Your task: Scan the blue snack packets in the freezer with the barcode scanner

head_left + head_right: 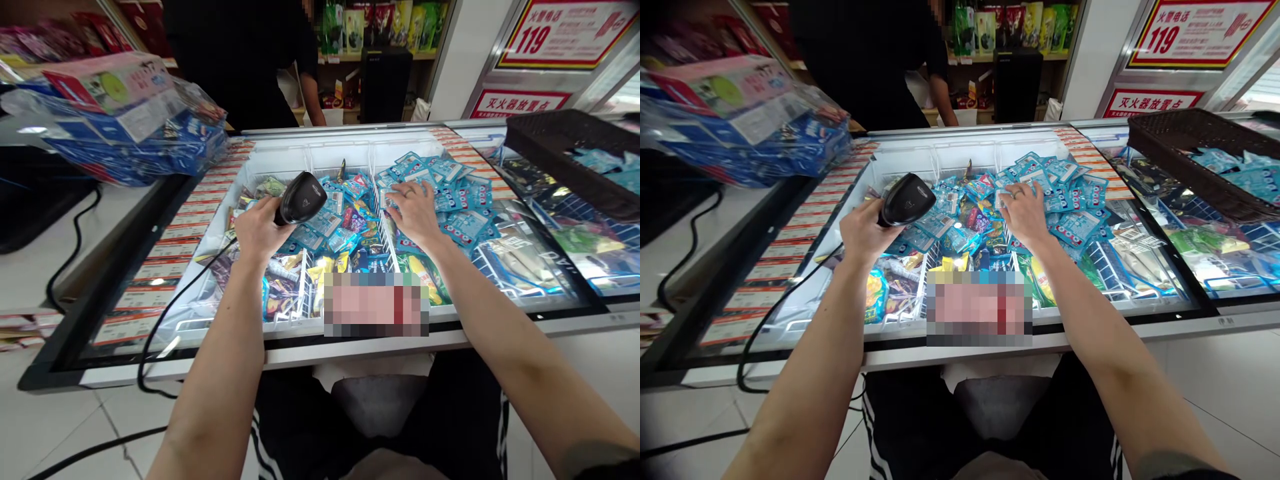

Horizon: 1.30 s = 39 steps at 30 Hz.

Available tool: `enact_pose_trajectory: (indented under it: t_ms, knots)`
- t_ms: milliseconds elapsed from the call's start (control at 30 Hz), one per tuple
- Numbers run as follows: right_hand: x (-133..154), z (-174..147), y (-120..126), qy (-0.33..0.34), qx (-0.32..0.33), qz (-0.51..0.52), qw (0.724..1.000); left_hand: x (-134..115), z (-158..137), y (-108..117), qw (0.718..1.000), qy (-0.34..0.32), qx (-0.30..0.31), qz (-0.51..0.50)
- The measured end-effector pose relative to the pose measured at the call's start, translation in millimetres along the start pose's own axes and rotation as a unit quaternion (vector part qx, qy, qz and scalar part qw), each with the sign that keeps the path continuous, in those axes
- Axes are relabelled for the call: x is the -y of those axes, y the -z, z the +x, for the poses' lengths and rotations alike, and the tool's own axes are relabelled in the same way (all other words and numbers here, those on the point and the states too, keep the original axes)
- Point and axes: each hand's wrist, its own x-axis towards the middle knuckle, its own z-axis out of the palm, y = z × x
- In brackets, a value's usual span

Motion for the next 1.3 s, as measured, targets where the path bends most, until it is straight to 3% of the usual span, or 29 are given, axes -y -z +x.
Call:
enact_pose_trajectory:
  t_ms: [100,200,367,700,900,1100,1300]
  knots:
    - [23,1,-2,0.094,0.048,0.079,0.991,0,1,1,1.000,0.011,0.002,-0.008]
    - [47,1,-7,0.193,0.110,0.135,0.966,0,1,1,1.000,0.021,0.000,-0.006]
    - [59,3,-11,0.250,0.135,0.165,0.945,1,1,2,1.000,0.026,-0.007,0.004]
    - [40,-2,-3,0.060,0.081,0.073,0.992,0,0,4,1.000,0.001,-0.025,0.003]
    - [36,-1,-11,0.014,0.098,0.078,0.992,-2,0,4,1.000,-0.012,-0.028,0.003]
    - [27,0,-16,-0.042,0.078,0.159,0.983,-5,-1,2,0.999,-0.043,-0.020,0.011]
    - [19,2,-21,-0.073,0.051,0.141,0.986,-8,-2,1,0.997,-0.074,0.012,-0.011]
